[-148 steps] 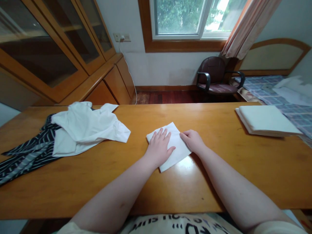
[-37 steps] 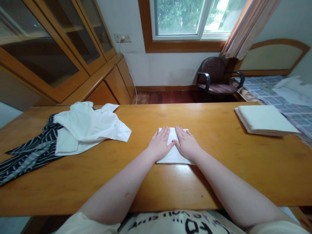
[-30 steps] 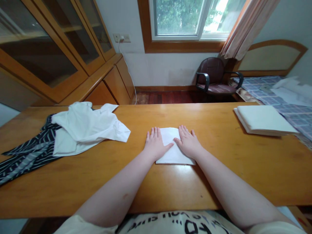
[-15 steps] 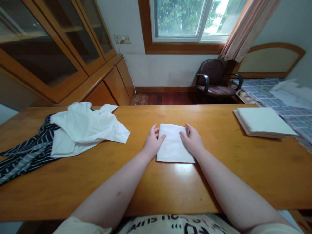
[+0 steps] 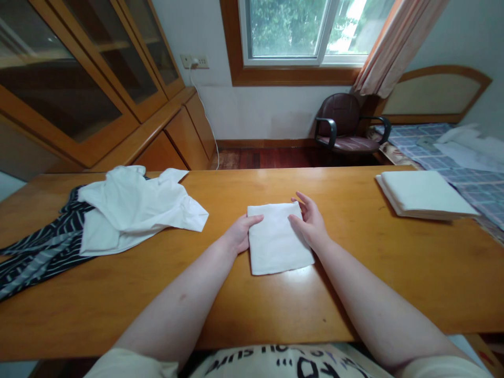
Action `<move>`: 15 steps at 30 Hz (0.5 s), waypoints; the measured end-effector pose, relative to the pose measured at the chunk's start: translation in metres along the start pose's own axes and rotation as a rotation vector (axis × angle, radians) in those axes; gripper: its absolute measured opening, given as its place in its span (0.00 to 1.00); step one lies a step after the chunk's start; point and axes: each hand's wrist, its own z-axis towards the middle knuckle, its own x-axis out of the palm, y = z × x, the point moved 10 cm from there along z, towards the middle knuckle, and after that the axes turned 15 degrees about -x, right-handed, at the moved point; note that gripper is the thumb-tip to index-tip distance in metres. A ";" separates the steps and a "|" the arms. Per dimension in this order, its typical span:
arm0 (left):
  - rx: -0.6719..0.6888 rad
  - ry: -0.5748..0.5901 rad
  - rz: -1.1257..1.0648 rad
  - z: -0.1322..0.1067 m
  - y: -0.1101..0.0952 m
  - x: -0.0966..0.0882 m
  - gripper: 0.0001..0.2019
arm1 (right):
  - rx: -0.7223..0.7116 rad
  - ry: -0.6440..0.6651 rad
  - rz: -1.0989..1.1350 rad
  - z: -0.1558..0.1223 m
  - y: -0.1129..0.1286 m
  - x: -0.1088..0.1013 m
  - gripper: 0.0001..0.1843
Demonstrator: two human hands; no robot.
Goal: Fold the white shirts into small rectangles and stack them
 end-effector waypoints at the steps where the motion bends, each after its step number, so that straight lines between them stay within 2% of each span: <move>1: 0.021 -0.004 -0.002 -0.001 -0.002 0.000 0.28 | 0.017 -0.009 0.029 0.001 -0.002 0.000 0.44; 5: 0.104 -0.006 -0.004 -0.006 -0.011 0.002 0.34 | 0.188 -0.040 0.186 0.000 -0.015 -0.001 0.42; 10: 0.146 0.007 0.017 -0.010 -0.015 0.003 0.36 | 0.472 0.150 0.586 -0.019 -0.016 0.029 0.34; 12: 0.145 0.008 0.036 -0.009 -0.014 0.003 0.36 | 0.506 0.142 0.628 -0.022 -0.015 0.030 0.33; 15: 0.143 -0.005 0.054 -0.007 -0.013 0.003 0.35 | 0.515 0.061 0.613 -0.020 -0.021 0.025 0.27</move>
